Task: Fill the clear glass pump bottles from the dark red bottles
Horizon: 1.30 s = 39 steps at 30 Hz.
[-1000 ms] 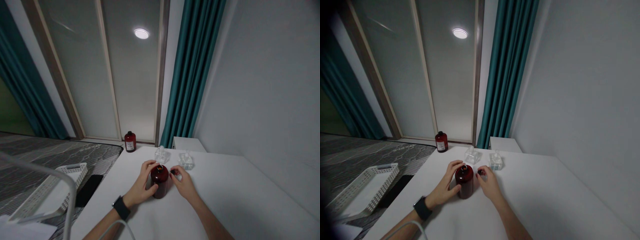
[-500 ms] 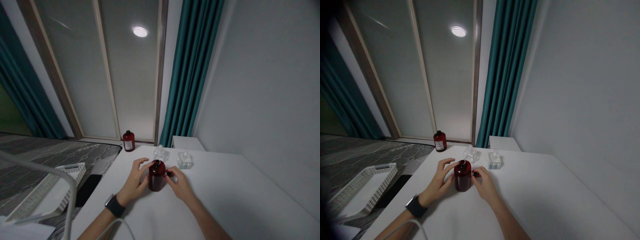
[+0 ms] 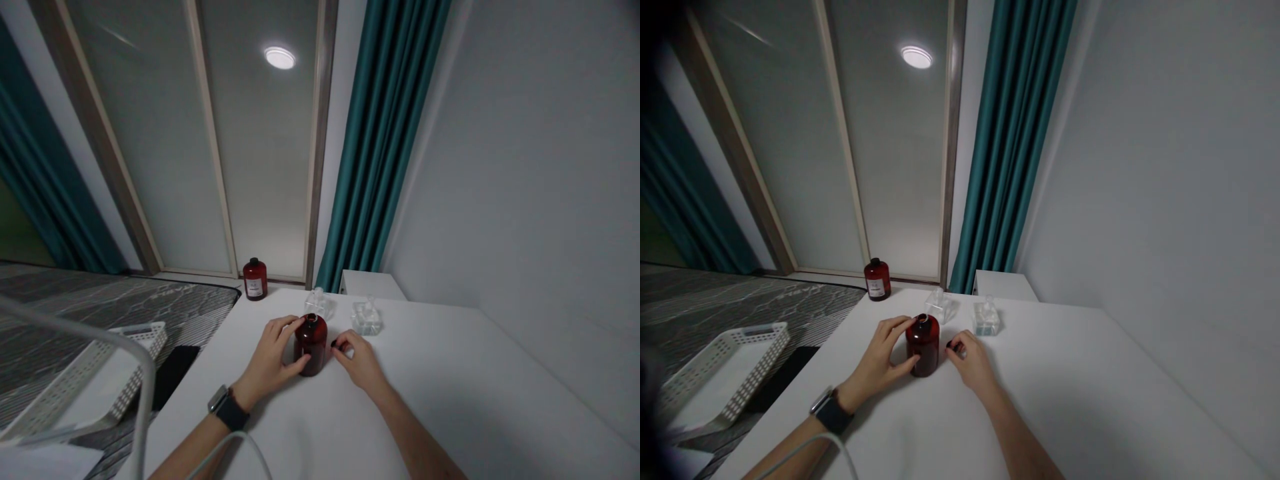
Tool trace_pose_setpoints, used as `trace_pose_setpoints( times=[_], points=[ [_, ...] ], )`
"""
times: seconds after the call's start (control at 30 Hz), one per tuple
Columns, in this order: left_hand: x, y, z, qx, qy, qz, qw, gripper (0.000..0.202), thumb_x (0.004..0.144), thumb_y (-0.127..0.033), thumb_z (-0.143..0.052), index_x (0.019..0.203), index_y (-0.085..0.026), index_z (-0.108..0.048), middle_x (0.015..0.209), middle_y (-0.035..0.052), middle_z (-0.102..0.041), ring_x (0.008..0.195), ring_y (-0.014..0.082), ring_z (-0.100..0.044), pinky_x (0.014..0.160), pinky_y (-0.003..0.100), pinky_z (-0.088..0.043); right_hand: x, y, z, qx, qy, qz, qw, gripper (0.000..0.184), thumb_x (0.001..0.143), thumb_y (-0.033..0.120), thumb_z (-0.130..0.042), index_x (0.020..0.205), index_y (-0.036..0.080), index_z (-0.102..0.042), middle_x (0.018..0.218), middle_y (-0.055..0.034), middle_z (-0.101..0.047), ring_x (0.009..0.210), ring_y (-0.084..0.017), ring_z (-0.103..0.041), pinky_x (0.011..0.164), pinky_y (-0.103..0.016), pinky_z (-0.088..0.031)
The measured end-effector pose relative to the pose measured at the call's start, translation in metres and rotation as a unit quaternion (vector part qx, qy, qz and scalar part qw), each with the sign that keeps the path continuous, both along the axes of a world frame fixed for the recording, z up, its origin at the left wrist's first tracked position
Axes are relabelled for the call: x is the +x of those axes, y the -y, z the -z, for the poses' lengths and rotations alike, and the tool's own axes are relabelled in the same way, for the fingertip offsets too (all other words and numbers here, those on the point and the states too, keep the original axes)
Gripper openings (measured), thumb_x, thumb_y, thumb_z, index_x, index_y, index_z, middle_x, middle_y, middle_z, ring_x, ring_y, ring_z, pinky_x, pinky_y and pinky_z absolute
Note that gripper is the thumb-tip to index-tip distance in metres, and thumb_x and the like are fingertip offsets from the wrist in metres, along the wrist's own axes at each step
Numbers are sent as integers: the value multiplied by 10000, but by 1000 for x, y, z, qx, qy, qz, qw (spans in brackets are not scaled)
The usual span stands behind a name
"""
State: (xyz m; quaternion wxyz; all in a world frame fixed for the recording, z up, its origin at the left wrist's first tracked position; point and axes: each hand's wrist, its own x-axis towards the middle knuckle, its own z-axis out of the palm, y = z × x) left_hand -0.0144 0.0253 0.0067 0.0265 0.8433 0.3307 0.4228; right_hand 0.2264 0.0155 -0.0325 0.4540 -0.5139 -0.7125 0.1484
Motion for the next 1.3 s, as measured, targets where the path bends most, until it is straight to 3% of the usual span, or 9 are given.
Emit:
trace_pose_setpoints(
  times=[0.17,0.23,0.37,0.47,0.9,1.03,1.3],
  points=[
    [0,-5,1,-3,3,-15,1000,663,851,-212,-667,1456,-263,-401,1330,125,-534,1192,312,-535,1013,504,-485,4,-4,6,8,42,9,999,104,799,152,-661,718,216,-646,762,-23,-684,728,-208,-613,680,-328,-510],
    [0,-7,3,-8,4,-18,1000,678,850,-200,-666,1465,-266,-388,1340,125,-525,1206,313,-532,1026,511,-482,3,-6,9,6,55,15,998,90,802,137,-642,795,217,-683,779,-31,-695,748,-218,-620,689,-339,-520],
    [-1,-10,5,-11,6,-17,1000,687,852,-195,-661,1474,-260,-375,1353,129,-512,1218,312,-527,1039,515,-477,0,-13,12,-3,76,32,997,287,796,88,-603,1049,197,-687,913,-63,-719,791,-225,-643,759,-373,-542],
    [-1,-10,5,-11,1,-14,1000,693,856,-190,-656,1479,-255,-360,1357,133,-501,1226,314,-516,1043,521,-473,-4,-19,15,-14,92,37,995,335,807,70,-585,1106,197,-665,980,-74,-724,845,-227,-657,835,-385,-533],
    [-2,-14,8,-20,-4,-20,1000,714,874,-191,-641,1503,-273,-315,1385,134,-474,1259,312,-490,1068,523,-460,1,-44,14,-50,125,65,989,303,884,117,-507,1154,186,-624,1023,-110,-724,809,-242,-690,789,-375,-529],
    [-2,-14,6,-27,1,-19,999,704,876,-191,-628,1503,-276,-321,1394,134,-477,1275,312,-493,1084,525,-452,6,-39,6,-38,123,53,990,343,871,91,-487,1178,183,-609,1129,-117,-681,828,-215,-688,820,-367,-539],
    [0,-26,2,-15,-32,-10,999,698,880,-226,-640,1503,-252,-325,1411,147,-498,1270,325,-510,1071,540,-455,12,-16,-7,-30,151,8,988,301,949,92,-418,1097,184,-663,1044,-86,-727,1008,-226,-660,916,-354,-505]
  ],
)
